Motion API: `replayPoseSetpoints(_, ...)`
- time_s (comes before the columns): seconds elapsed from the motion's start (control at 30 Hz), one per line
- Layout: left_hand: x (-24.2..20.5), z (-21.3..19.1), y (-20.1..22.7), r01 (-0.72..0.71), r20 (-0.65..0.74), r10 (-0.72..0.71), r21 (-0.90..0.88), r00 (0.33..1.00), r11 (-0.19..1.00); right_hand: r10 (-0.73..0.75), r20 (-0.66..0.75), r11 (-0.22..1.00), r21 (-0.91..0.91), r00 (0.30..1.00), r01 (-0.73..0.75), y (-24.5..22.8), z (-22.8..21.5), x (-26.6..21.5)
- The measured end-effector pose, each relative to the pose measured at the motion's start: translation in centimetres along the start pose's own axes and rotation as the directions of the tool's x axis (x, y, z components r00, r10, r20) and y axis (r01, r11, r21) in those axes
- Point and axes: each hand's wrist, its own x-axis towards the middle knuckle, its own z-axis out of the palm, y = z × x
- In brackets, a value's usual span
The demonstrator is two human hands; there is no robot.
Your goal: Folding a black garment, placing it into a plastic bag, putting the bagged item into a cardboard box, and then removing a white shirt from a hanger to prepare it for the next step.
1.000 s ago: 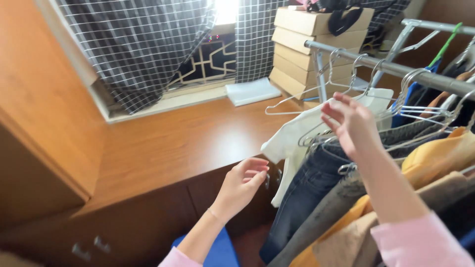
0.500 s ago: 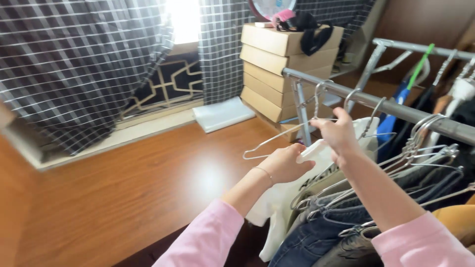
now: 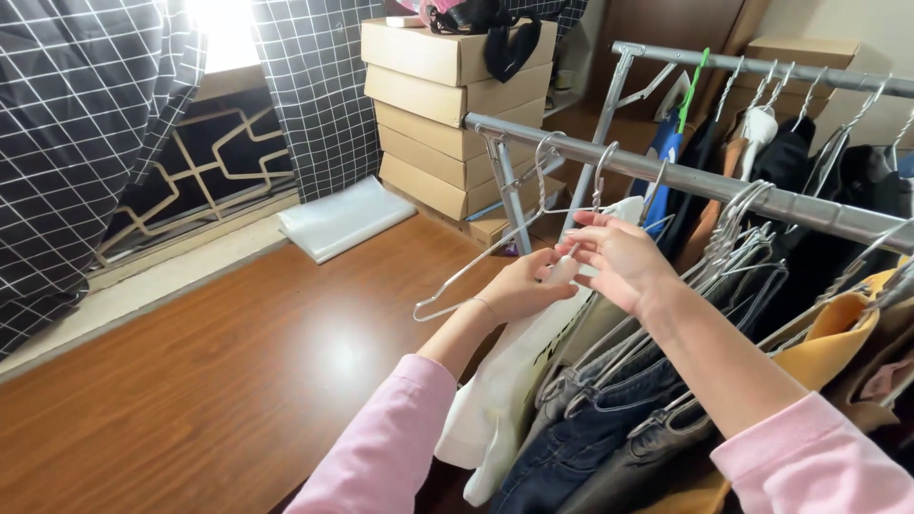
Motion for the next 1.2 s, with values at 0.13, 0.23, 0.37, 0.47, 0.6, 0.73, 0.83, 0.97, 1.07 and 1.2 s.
replayPoseSetpoints(0.13,-2.8,-1.9,2.4,-0.015,-0.016,0.013,-0.162,1.000,0.987,-0.069,-0.027,0.996,-0.054,0.997,0.067,0.4,-0.8,1.2)
replayPoseSetpoints(0.23,-4.3,-2.4,2.9,-0.049,-0.014,0.047,-0.327,0.999,0.944,-0.238,-0.060,0.968,-0.100,0.970,0.231,0.4,-0.7,0.4)
replayPoseSetpoints(0.37,-10.1,-5.1,6.5,-0.194,-0.110,0.163,-0.406,0.980,0.893,-0.442,0.005,0.895,-0.058,0.897,0.442,-1.7,0.8,-2.1)
replayPoseSetpoints(0.47,-14.7,-5.5,7.3,-0.373,-0.214,0.325,-0.246,0.921,0.895,-0.507,0.030,0.856,-0.103,0.862,0.507,-1.2,2.2,-4.1)
replayPoseSetpoints(0.6,-18.2,-1.9,3.1,-0.495,-0.341,0.444,-0.077,0.828,0.865,-0.471,-0.043,0.868,-0.198,0.881,0.455,2.9,2.5,-2.4)
replayPoseSetpoints(0.73,-20.0,2.2,-2.3,-0.450,-0.364,0.389,-0.097,0.846,0.888,-0.415,-0.122,0.902,-0.185,0.901,0.390,10.1,3.5,1.8)
replayPoseSetpoints(0.83,-22.9,3.0,-4.5,-0.377,-0.396,0.304,-0.119,0.866,0.919,-0.432,-0.074,0.889,-0.200,0.899,0.411,11.4,5.7,-0.9)
replayPoseSetpoints(0.97,-26.6,2.5,-4.6,-0.262,-0.326,0.200,-0.162,0.924,0.951,-0.303,-0.039,0.917,-0.284,0.952,0.281,11.2,7.9,-4.1)
replayPoseSetpoints(1.07,-27.2,2.7,-5.0,-0.258,-0.362,0.197,-0.129,0.911,0.957,-0.288,-0.036,0.924,-0.272,0.957,0.268,11.5,8.4,-4.1)
replayPoseSetpoints(1.2,-27.8,2.6,-4.6,-0.220,-0.371,0.153,-0.146,0.916,0.965,-0.241,-0.029,0.941,-0.251,0.970,0.226,11.6,8.9,-4.4)
